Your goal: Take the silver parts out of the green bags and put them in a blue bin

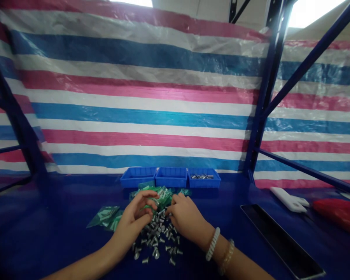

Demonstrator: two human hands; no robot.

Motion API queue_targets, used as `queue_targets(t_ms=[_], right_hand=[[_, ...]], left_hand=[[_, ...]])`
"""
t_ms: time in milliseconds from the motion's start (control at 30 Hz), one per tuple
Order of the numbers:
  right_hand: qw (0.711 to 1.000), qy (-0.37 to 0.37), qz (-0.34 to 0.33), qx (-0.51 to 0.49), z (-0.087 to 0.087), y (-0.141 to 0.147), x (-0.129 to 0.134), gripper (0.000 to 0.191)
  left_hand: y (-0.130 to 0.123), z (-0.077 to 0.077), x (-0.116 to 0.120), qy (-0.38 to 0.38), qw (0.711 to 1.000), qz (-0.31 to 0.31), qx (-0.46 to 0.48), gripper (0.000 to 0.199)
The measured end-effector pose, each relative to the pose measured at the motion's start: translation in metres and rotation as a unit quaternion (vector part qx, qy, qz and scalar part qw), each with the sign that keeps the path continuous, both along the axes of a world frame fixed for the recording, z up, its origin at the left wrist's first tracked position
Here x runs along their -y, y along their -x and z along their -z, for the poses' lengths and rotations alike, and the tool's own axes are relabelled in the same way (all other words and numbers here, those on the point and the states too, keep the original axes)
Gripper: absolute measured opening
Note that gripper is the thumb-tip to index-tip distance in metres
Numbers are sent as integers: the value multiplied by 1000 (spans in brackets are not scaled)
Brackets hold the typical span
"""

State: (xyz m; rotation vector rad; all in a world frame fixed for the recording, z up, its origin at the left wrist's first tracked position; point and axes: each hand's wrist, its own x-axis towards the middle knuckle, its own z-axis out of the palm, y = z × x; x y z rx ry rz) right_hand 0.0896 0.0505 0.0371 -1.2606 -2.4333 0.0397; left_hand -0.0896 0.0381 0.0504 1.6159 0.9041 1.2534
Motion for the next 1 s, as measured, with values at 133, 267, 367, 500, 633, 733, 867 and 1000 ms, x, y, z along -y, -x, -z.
queue_targets(t_ms=[133,267,367,500,633,733,867,1000], right_hand=[[998,34,10,-53,3,2,0,23],[994,59,20,-95,8,1,-4,20],[991,52,19,-119,8,-1,-7,16],[978,43,-13,-204,-2,-3,-6,14],[954,30,-23,-296,-12,-1,-3,9],[950,-37,-12,-310,-15,0,-2,12],[945,-80,-44,-313,-14,1,1,6],[949,-84,-94,-289,-14,2,5,6]], left_hand=[[0,1,0,-8,1000,3,-2,38],[0,3,-1,-11,1000,4,-6,37],[0,4,-2,-11,1000,9,-4,38],[0,3,-1,-4,1000,18,3,36],[0,2,0,28,999,39,-20,37],[-1,3,-1,50,997,61,-25,40],[-3,8,-4,78,993,91,1,46],[-5,12,-6,124,983,130,40,45]])
